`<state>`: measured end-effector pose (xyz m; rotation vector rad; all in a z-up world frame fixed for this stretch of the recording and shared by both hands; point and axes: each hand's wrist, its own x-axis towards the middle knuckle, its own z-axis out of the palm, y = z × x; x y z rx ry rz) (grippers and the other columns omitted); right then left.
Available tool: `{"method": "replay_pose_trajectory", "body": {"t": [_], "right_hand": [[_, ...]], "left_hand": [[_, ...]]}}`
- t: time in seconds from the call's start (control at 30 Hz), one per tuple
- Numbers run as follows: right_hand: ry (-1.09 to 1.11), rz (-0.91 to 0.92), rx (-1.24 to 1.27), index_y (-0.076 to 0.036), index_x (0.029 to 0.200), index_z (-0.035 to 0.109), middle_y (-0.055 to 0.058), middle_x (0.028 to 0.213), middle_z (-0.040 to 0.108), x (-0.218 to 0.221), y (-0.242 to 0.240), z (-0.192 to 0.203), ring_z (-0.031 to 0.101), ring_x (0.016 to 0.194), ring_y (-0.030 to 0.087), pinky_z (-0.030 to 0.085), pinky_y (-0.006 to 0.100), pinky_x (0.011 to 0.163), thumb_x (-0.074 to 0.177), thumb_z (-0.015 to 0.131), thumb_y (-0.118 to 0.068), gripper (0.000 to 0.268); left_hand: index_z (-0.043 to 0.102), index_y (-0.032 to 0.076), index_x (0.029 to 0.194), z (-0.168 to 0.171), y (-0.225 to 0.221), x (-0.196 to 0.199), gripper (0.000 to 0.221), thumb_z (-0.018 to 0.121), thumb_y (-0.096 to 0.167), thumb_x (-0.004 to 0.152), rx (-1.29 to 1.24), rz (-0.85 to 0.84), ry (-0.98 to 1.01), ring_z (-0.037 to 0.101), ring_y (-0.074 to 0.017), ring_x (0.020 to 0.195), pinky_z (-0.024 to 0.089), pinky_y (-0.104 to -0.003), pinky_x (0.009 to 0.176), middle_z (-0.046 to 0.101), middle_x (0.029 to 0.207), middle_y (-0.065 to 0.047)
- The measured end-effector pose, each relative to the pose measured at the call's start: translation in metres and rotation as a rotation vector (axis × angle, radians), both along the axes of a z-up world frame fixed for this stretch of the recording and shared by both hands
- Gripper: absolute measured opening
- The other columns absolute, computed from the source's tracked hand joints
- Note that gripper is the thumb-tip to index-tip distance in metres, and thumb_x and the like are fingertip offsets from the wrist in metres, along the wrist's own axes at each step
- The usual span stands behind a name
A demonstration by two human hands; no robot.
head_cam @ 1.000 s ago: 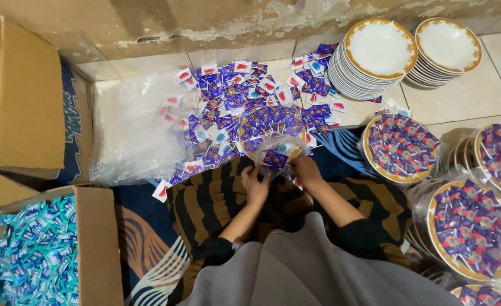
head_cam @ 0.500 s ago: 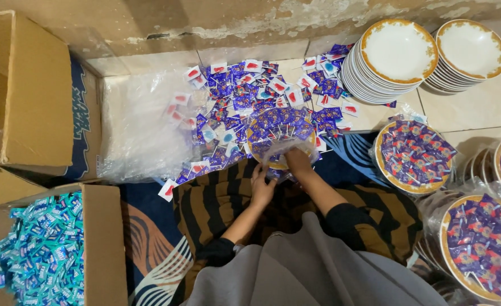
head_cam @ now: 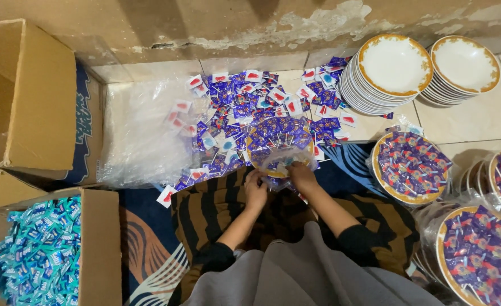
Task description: The person picks up small purple and white packets from the floor and arranges them in a circular pattern on white plates.
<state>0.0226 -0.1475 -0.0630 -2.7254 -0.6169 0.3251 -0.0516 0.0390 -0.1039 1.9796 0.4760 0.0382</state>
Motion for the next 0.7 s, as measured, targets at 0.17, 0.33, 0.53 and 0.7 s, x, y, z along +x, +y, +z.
{"method": "replay_pose_trajectory", "body": {"t": [0.17,0.33,0.53,0.7], "right_hand": [[0.061,-0.019,0.11,-0.013,0.118,0.075,0.02,0.112,0.071,-0.018,-0.014,0.031,0.068,0.107,0.043,0.058,0.05,0.091,0.092,0.062,-0.017,0.03],[0.125,-0.072,0.346,-0.015,0.1,0.082,0.016,0.09,0.076,-0.023,-0.024,0.074,0.072,0.09,0.042,0.058,0.048,0.08,0.082,0.075,-0.014,0.019],[0.258,-0.136,0.688,-0.019,0.092,0.085,0.011,0.075,0.077,-0.007,-0.035,0.092,0.074,0.077,0.023,0.057,0.037,0.073,0.079,0.083,-0.018,0.013],[0.185,-0.154,0.643,-0.017,0.096,0.085,0.013,0.08,0.075,0.064,-0.022,0.097,0.074,0.079,0.029,0.056,0.039,0.073,0.082,0.084,-0.028,0.018]], "left_hand": [[0.072,0.016,0.101,0.0,0.015,0.025,0.027,0.068,0.001,0.079,-0.071,0.153,-0.124,0.061,-0.0292,0.113,0.045,-0.038,0.103,0.059,0.109,-0.006],[0.071,0.02,0.105,-0.011,0.03,0.055,0.022,0.069,0.01,0.086,-0.14,0.251,-0.045,0.065,-0.0271,0.1,0.051,-0.036,0.09,0.061,0.1,-0.005],[0.071,0.013,0.113,-0.038,0.066,0.099,0.029,0.068,0.007,0.086,-0.063,0.238,-0.042,0.064,-0.0223,0.091,0.053,-0.034,0.082,0.06,0.097,-0.006],[0.07,0.012,0.114,-0.079,0.102,0.152,0.031,0.069,0.007,0.084,0.151,0.139,-0.001,0.068,-0.0359,0.106,0.055,-0.044,0.093,0.063,0.111,-0.011]]}}
